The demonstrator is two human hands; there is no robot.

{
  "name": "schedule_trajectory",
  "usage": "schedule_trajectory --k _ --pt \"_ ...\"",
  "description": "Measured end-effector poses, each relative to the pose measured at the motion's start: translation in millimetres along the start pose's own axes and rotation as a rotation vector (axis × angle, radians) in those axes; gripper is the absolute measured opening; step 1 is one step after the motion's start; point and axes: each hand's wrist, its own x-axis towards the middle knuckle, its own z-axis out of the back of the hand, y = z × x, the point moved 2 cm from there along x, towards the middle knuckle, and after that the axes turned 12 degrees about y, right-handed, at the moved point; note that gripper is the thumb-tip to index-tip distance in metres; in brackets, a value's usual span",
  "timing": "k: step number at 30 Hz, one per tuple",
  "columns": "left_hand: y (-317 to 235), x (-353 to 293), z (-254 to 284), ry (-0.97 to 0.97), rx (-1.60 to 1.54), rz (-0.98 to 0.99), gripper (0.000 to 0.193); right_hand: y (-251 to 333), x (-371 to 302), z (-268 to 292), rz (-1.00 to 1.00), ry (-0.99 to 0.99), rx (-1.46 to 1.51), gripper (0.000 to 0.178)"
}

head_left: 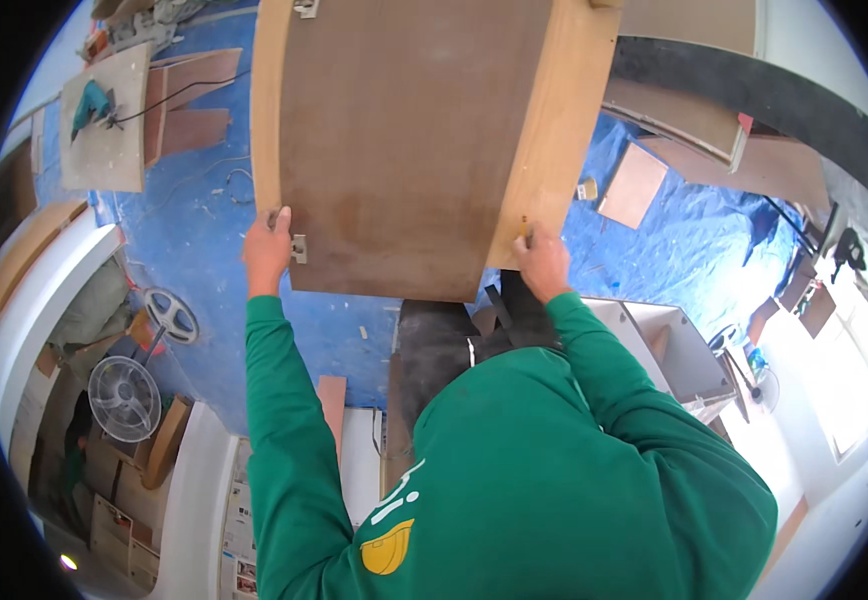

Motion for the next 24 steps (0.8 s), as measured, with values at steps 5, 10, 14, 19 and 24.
schedule_trajectory --k 5,10,14,19,24 --pt "50.9 -3.6 11.9 0.073 0.341 -0.262 0.031 41.3 41.5 37.3 -0.014 -0.106 0.347 0.033" --pt "30.9 -33.2 1.4 0.069 0.593 -0.373 0.027 61.7 100.0 45.3 0.140 -0.220 0.841 0.034" --pt "39.5 -53.2 -8.4 0.032 0.611 -0.327 0.026 66.7 97.7 46.8 0.089 -0.131 0.733 0.034" --pt "65.2 -68.1 -31.4 0.049 0.657 -0.251 0.029 77.5 107.1 54.3 0.205 -0.113 0.657 0.034" --pt "91.8 -100.3 -67.3 0.127 0.499 -0.136 0.031 100.3 121.2 63.0 0.230 -0.110 0.488 0.039"
